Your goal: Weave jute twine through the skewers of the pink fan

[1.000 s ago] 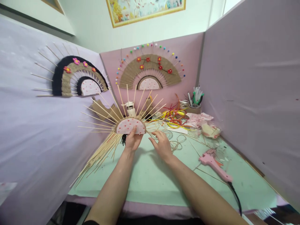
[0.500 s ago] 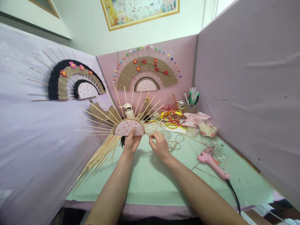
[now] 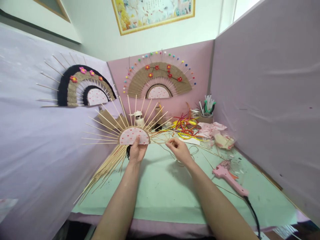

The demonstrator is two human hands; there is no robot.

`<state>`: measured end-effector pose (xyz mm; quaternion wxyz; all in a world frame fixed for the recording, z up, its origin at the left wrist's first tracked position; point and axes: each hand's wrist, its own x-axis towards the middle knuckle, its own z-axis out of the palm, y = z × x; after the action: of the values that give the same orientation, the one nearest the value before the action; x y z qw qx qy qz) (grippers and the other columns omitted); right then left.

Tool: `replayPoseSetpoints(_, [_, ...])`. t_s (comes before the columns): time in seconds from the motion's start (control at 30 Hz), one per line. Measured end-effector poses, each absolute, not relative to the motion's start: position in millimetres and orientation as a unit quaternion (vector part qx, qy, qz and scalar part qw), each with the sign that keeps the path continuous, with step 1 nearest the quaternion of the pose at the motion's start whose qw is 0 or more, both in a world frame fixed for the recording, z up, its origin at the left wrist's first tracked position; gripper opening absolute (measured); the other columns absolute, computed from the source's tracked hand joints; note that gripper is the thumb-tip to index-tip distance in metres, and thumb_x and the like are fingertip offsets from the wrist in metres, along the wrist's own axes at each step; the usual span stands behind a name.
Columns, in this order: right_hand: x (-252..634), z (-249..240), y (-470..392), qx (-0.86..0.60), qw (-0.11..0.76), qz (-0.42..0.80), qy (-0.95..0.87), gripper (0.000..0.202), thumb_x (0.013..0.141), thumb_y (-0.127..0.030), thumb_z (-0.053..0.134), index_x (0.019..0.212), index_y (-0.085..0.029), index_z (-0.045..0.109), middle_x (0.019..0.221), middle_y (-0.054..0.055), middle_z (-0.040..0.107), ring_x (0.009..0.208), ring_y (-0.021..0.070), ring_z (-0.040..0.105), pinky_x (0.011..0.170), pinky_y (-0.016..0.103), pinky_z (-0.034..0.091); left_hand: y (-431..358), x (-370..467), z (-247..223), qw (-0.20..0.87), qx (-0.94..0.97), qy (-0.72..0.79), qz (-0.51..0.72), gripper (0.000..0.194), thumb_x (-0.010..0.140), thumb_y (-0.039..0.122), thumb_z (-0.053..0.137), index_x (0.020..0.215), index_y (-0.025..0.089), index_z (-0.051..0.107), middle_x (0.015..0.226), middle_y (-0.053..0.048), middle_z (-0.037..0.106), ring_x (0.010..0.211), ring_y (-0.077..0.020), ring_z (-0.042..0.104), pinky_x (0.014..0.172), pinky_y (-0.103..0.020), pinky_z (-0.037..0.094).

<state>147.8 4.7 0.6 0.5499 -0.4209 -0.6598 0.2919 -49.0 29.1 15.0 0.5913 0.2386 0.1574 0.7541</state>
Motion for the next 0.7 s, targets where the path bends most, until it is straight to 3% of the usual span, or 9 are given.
replayPoseSetpoints(0.13, [168,8,9,-0.449,0.593,0.266,-0.612,0.028,0.072,-0.045,0.061,0.072,-0.017,0.058,0.050,-0.005,0.043,0.046,0.0091,0.035,0.044,0.023,0.026,30,-54,17,0.595,0.233,0.158,0.753,0.030,0.072,0.015,0.064,0.100,0.025,0.059,0.105,0.000,0.064,0.093,-0.0136,0.060,0.085,-0.032,0.046])
replayPoseSetpoints(0.33, [176,16,4,-0.404,0.692,0.242,-0.546,0.020,0.074,-0.037,0.061,0.076,-0.017,0.060,0.068,0.001,0.057,0.060,0.0122,0.049,0.055,0.024,0.039,29,-51,15,0.615,0.240,0.187,0.728,0.025,0.070,0.015,0.066,0.094,0.024,0.061,0.094,0.001,0.067,0.085,-0.0124,0.061,0.084,-0.032,0.045])
replayPoseSetpoints(0.7, [184,20,6,-0.387,0.770,0.159,-0.481,0.020,0.075,-0.036,0.060,0.081,-0.017,0.062,0.074,0.002,0.062,0.067,0.0138,0.056,0.062,0.026,0.045,21,-46,14,0.635,0.335,0.199,0.666,0.027,0.067,0.015,0.069,0.093,0.022,0.062,0.092,0.001,0.067,0.086,-0.0128,0.061,0.082,-0.031,0.046])
